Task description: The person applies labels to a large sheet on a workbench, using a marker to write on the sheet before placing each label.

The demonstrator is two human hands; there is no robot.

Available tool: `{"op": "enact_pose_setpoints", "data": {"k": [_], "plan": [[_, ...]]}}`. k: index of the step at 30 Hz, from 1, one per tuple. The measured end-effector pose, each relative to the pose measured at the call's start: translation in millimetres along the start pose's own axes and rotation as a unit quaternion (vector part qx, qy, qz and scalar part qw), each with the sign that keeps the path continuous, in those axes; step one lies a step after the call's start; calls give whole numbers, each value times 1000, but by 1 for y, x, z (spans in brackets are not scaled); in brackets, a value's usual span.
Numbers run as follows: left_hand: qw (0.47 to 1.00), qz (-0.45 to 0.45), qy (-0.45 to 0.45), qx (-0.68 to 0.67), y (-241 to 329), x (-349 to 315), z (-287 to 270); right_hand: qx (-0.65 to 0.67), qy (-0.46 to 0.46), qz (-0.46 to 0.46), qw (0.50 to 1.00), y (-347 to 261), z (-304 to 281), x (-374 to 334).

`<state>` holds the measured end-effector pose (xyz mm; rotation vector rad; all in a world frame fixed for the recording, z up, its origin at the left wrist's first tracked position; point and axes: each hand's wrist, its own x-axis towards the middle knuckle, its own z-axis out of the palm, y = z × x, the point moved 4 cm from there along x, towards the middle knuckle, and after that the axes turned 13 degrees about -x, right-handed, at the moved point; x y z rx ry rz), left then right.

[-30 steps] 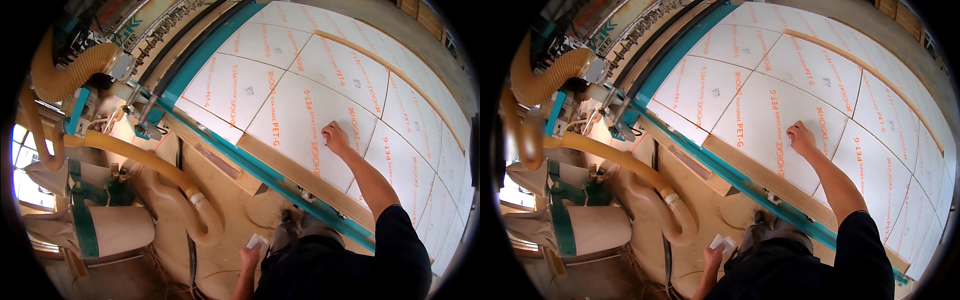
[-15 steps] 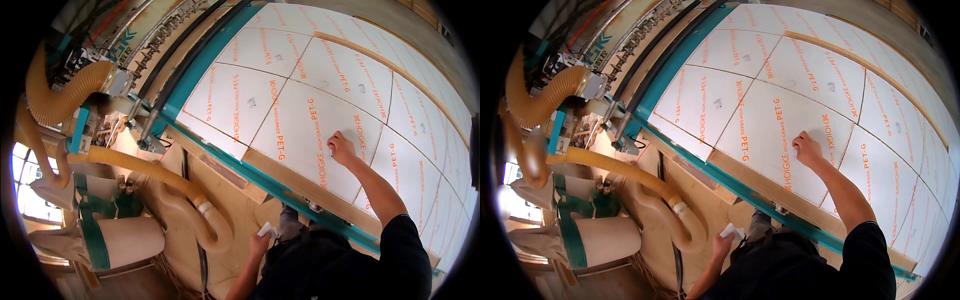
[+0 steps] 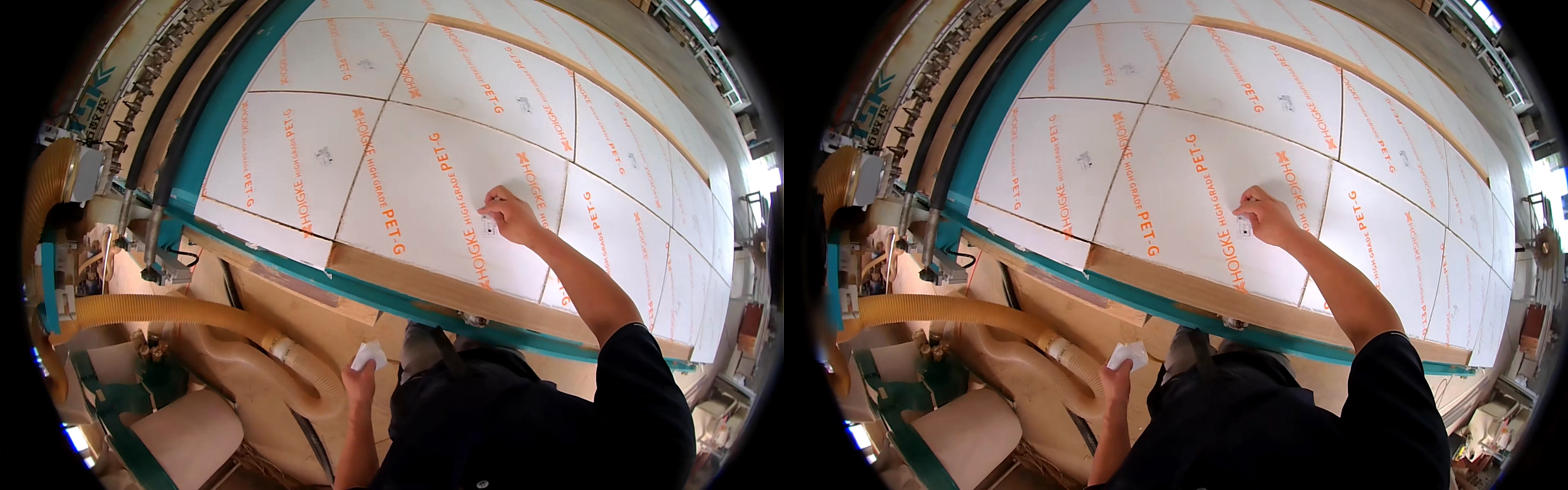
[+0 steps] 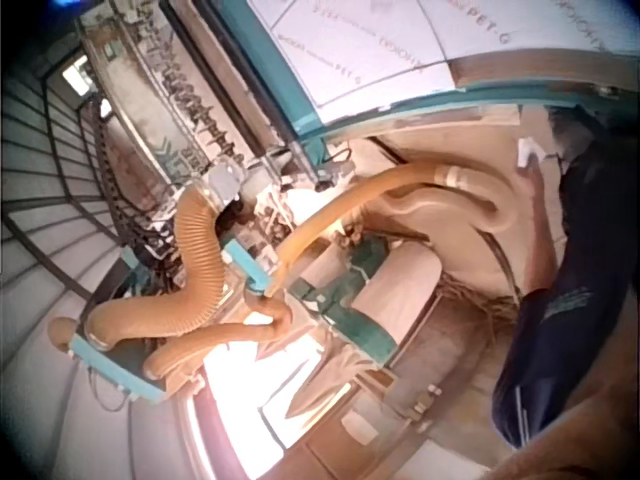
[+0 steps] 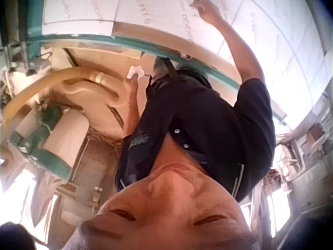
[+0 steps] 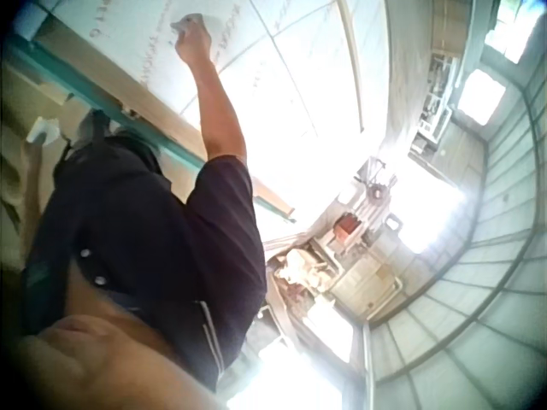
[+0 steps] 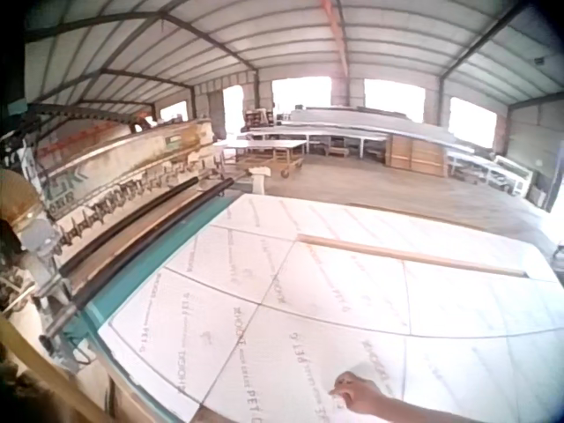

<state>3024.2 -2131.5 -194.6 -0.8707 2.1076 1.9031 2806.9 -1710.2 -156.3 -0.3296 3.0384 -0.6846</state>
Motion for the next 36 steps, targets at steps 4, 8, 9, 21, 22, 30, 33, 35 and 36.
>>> {"op": "enact_pose_setpoints", "data": {"k": [4,8,9,21,22,30,33,35,36], "plan": [[1000,2,-10,-12,-3,0,1,-6,-52,2,999,-11,-10,11],[1000,-4,-15,4,-3,-9,6,-19,-82,-18,996,-12,-10,26],[1000,-6,-13,-4,-4,-12,9,-45,-98,-35,994,-13,-8,28],[1000,-1,1,21,-20,-42,21,-102,-139,-114,978,-6,-15,2],[1000,-3,4,31,-19,-43,22,-91,-131,-116,980,-7,-18,-1],[1000,11,-13,5,-1,-47,44,170,45,50,983,-5,-52,-43],[999,24,-39,-5,-1,-44,57,397,81,234,884,-7,-72,-67],[998,37,-53,6,-2,-41,65,564,186,344,727,-10,-72,-89],[997,39,-68,2,-2,-39,71,595,209,361,687,-16,-74,-98]]}}
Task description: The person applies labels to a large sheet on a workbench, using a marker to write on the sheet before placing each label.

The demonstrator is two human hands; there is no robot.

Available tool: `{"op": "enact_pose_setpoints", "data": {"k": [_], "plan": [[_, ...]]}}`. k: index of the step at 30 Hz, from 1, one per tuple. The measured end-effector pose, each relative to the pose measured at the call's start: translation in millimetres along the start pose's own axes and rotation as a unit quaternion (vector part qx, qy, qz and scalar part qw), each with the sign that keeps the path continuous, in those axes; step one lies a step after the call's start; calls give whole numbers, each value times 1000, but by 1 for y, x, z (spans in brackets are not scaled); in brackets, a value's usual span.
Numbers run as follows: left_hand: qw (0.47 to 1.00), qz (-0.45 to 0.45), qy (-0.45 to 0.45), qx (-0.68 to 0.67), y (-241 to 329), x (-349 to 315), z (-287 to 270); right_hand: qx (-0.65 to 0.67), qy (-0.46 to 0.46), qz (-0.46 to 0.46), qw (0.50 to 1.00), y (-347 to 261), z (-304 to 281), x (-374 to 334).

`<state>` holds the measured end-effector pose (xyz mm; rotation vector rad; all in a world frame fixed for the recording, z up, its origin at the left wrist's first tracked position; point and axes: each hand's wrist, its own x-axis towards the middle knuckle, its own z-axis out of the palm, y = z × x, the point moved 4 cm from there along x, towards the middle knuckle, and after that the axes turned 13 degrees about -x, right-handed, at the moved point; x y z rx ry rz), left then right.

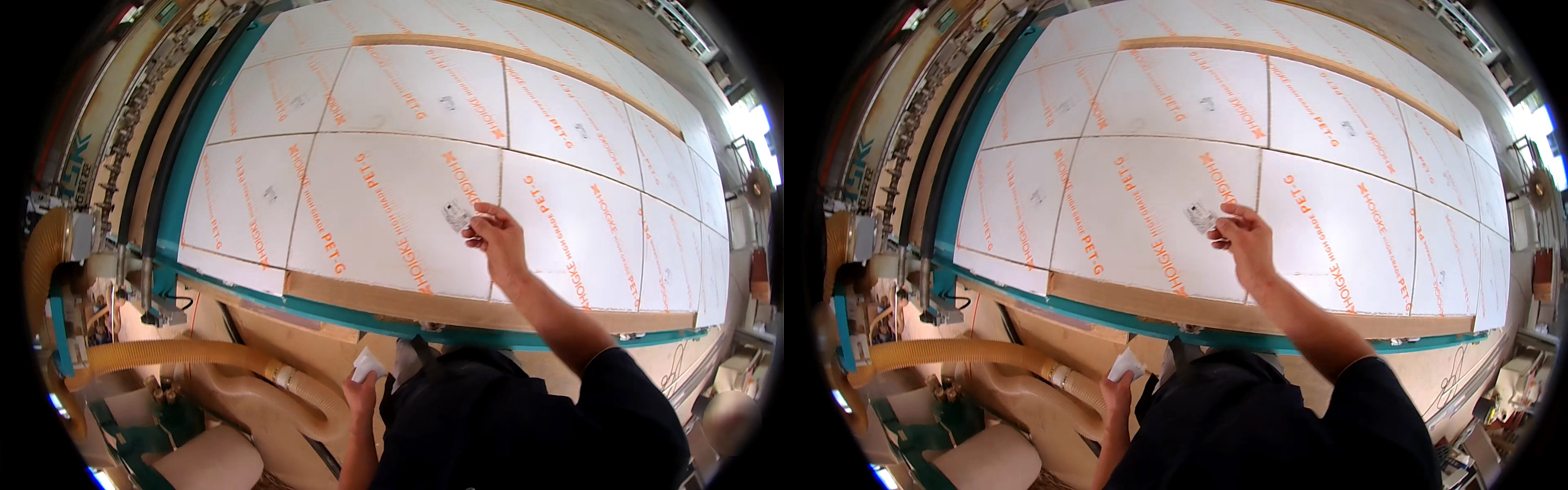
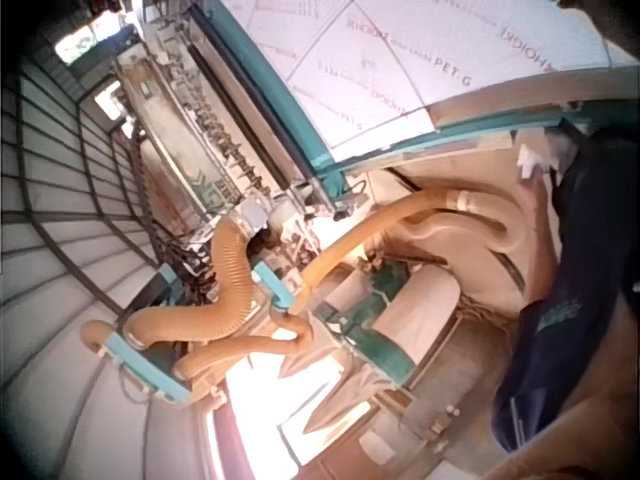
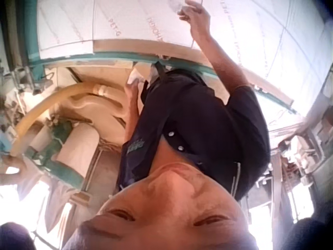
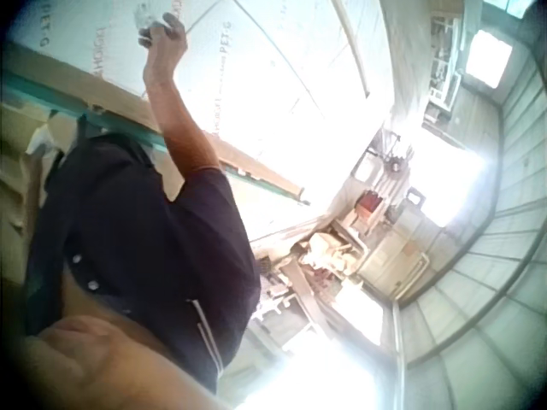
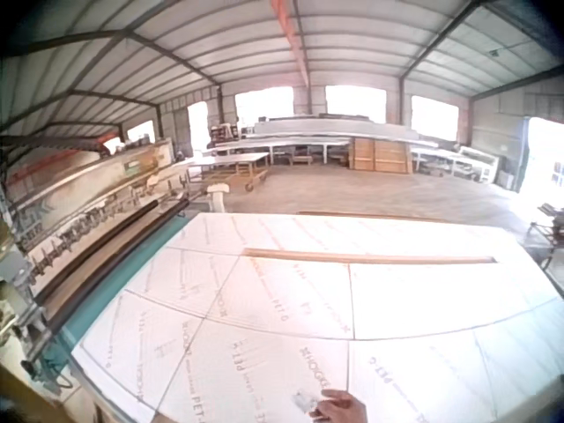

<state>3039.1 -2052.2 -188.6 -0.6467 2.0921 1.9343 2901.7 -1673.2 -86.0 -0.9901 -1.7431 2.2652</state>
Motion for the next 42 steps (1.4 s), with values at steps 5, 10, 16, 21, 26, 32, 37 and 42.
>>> {"op": "enact_pose_setpoints", "data": {"k": [5,10,16,21,26,32,37,42], "plan": [[997,10,-46,68,21,4,24,185,27,35,982,2,-7,-38],[990,34,-91,98,39,7,41,208,-14,-52,977,-2,-20,-63],[985,73,-110,113,61,-3,67,237,-78,-108,962,-7,-29,-87],[979,109,-127,116,71,-9,82,245,-114,-155,950,-16,-36,-97],[974,118,-141,134,68,-14,86,266,-126,-188,937,-22,-41,-104],[971,109,-163,134,58,-18,88,271,-129,-197,933,-25,-51,-111],[975,92,-164,118,62,-23,98,259,-115,-193,939,-31,-59,-115],[974,97,-153,133,42,-18,87,117,27,-231,965,2,-98,-59]]}}
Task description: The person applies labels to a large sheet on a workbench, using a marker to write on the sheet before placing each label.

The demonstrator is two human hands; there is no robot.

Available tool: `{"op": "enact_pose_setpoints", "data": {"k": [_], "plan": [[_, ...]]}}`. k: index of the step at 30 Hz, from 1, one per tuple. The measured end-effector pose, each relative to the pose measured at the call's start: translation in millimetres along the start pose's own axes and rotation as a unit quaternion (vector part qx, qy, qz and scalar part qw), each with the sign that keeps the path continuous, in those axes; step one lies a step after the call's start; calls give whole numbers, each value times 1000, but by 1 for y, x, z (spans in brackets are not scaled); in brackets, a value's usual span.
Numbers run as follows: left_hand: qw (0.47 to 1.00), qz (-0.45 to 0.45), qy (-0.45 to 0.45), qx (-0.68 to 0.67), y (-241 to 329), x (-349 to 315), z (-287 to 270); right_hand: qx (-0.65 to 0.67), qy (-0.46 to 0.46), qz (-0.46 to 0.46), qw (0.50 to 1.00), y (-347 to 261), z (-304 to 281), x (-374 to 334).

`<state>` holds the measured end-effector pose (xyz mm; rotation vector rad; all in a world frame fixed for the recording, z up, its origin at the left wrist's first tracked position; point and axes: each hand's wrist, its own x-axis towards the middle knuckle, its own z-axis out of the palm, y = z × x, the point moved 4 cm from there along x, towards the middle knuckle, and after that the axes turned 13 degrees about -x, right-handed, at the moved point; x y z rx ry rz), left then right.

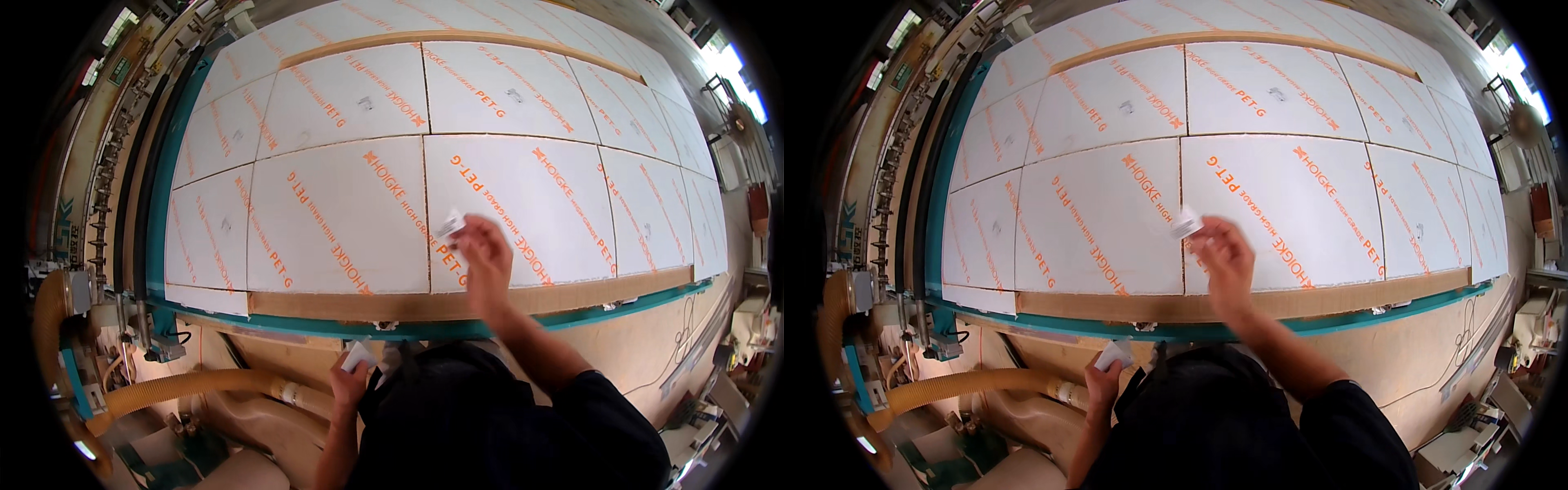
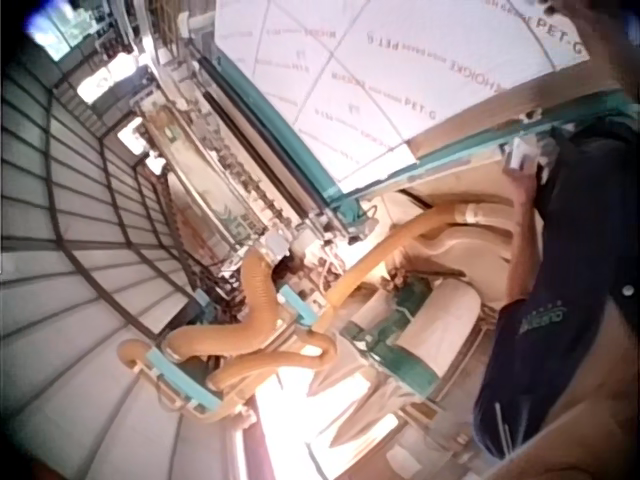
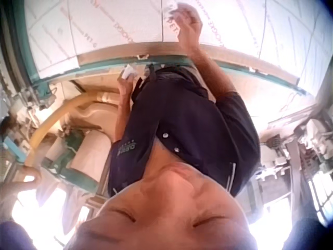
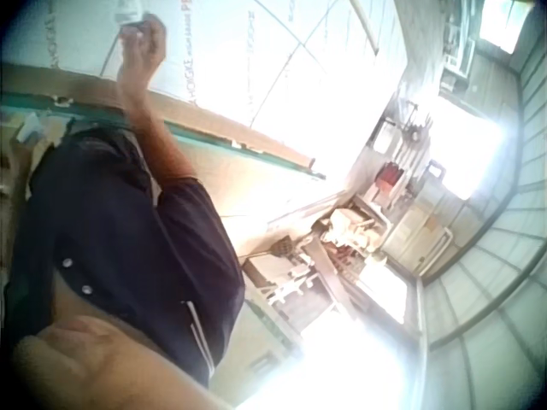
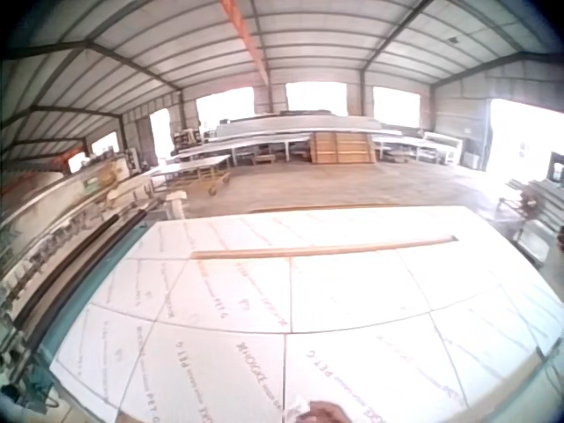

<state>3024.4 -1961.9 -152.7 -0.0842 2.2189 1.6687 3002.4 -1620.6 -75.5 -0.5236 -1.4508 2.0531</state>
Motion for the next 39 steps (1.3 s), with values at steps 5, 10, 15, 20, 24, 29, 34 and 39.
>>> {"op": "enact_pose_setpoints", "data": {"k": [5,10,15,20,24,29,34,39], "plan": [[1000,-5,4,1,6,-9,1,-238,178,-66,952,53,-79,78],[997,-40,-2,63,14,-11,1,-324,158,-114,926,88,-53,96],[995,-65,2,81,16,-16,-5,-376,140,-158,902,114,-67,106],[991,-96,30,86,5,-21,-17,-404,235,-126,875,102,-190,140],[994,-85,38,56,-3,-16,-22,-399,371,-88,834,49,-271,139],[997,-64,9,49,-3,3,-6,-457,332,-95,820,13,-271,107],[998,-47,10,-34,-27,15,-17,-376,278,27,884,17,-204,75],[998,-53,-15,-43,-7,30,-12,-403,210,158,876,18,-174,52]]}}
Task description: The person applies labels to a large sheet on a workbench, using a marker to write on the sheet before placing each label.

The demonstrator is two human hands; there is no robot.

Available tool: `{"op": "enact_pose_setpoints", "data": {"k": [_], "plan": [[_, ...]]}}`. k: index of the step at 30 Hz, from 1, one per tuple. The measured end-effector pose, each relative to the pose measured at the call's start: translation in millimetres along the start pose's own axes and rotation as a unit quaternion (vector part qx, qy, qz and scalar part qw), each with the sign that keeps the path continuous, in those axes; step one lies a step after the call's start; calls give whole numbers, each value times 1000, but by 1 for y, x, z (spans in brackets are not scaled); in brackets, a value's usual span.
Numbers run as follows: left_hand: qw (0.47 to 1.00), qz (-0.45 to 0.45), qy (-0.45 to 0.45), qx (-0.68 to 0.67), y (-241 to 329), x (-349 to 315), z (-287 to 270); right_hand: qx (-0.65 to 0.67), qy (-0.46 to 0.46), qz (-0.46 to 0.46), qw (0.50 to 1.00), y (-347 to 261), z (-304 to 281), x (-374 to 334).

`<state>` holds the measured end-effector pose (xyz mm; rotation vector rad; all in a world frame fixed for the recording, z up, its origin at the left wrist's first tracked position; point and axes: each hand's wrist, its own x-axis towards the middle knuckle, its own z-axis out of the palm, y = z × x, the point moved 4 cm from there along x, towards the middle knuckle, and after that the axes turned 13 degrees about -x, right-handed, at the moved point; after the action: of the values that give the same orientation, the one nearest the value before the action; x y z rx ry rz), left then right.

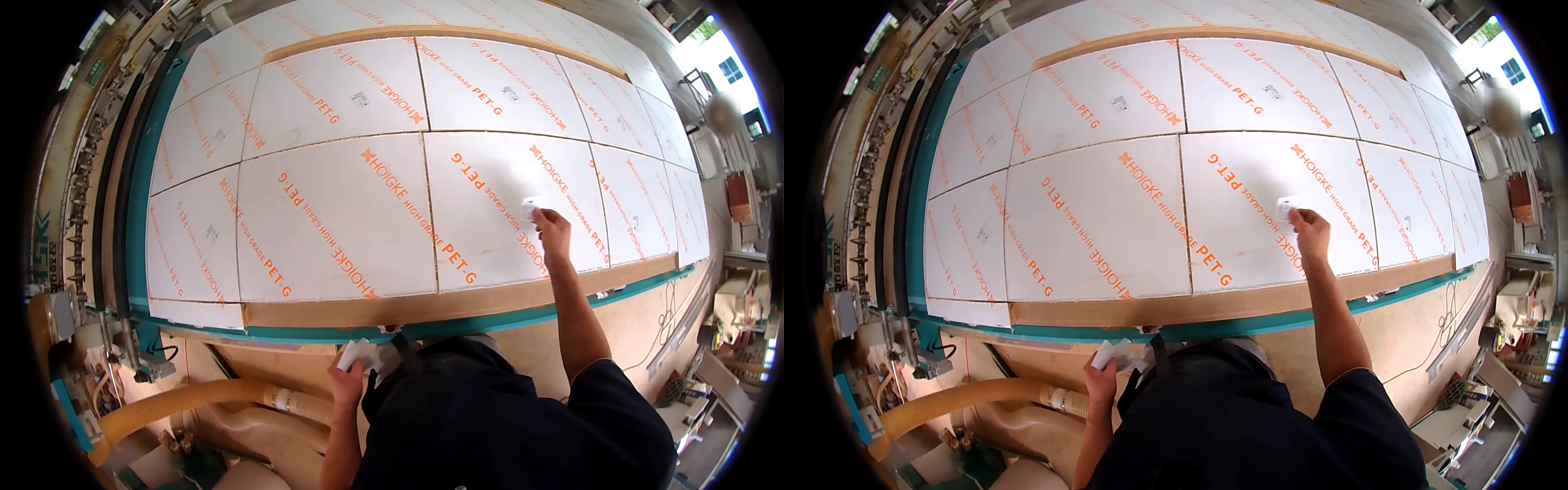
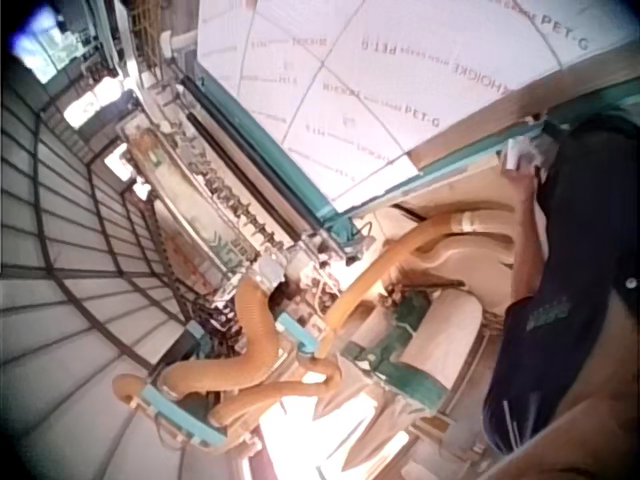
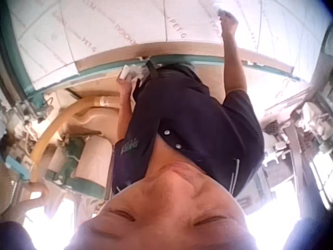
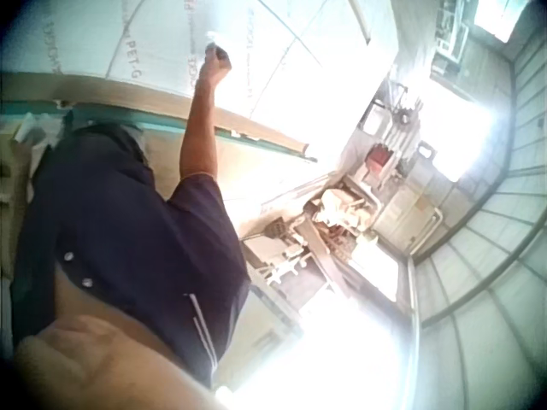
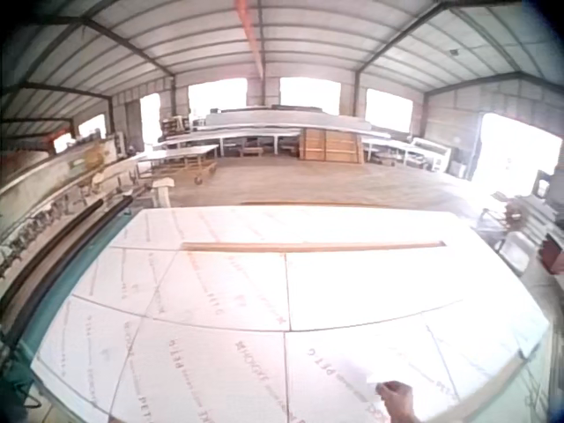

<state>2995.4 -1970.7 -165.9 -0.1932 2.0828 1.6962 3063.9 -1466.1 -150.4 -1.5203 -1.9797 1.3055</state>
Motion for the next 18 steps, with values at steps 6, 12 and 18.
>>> {"op": "enact_pose_setpoints", "data": {"k": [6,12,18], "plan": [[1000,5,13,-12,-3,3,-20,-80,57,-7,995,-14,3,9],[999,-6,37,-13,-14,-1,-32,-187,78,-25,979,-8,13,16],[999,-7,38,-15,-30,0,-28,-272,140,-153,940,6,26,6]]}}
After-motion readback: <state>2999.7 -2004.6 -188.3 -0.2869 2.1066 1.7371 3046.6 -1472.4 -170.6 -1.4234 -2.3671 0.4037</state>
